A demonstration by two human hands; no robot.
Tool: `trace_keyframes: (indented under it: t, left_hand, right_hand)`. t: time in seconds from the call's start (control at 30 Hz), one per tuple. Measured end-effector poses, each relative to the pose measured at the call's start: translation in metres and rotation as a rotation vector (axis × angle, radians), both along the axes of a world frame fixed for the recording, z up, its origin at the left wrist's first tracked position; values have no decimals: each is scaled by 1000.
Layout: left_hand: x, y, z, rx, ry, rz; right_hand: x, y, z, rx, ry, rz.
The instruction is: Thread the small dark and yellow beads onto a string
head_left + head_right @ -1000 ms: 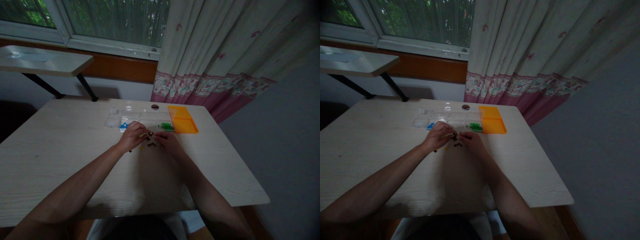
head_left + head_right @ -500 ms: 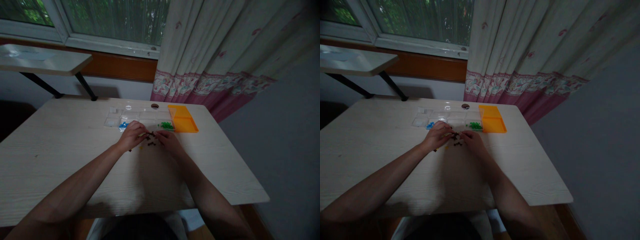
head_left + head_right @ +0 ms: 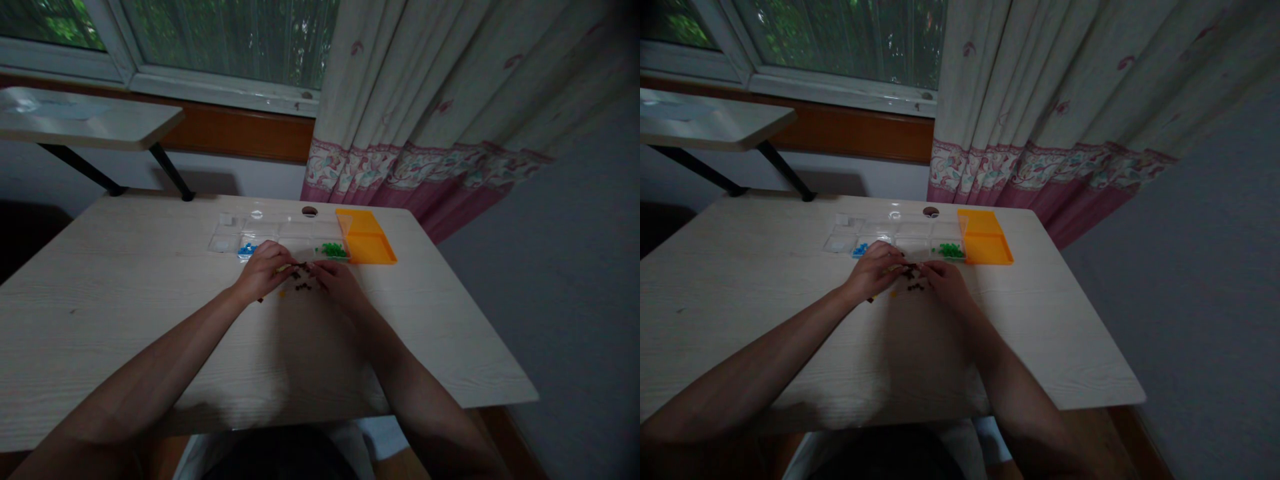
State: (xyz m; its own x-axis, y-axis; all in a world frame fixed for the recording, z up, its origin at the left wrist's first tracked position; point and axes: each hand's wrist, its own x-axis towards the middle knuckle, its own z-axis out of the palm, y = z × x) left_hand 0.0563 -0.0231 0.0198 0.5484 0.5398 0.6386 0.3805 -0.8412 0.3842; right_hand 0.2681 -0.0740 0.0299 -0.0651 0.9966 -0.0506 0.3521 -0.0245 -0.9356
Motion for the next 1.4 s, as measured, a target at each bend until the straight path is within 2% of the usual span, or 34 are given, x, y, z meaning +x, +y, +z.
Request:
trace_keyframes:
  t: [0.3, 0.5, 0.73, 0.93, 1.4]
  left_hand:
    - [-1, 0, -1, 16, -27, 80]
    - [0, 3, -4, 16, -35, 196]
    - [0, 5, -6, 5, -44, 280]
    - [-1, 9, -10, -33, -98, 351]
    - [-4, 14, -15, -38, -139, 448]
  right_hand:
    - [-1, -2, 4, 31, 22, -66]
    - [1, 0, 5, 168, -49, -137]
    - [1, -3, 0, 357, -286, -155]
    - [-1, -5, 1, 378, -398, -150]
    - [-1, -5, 1, 340, -441, -132]
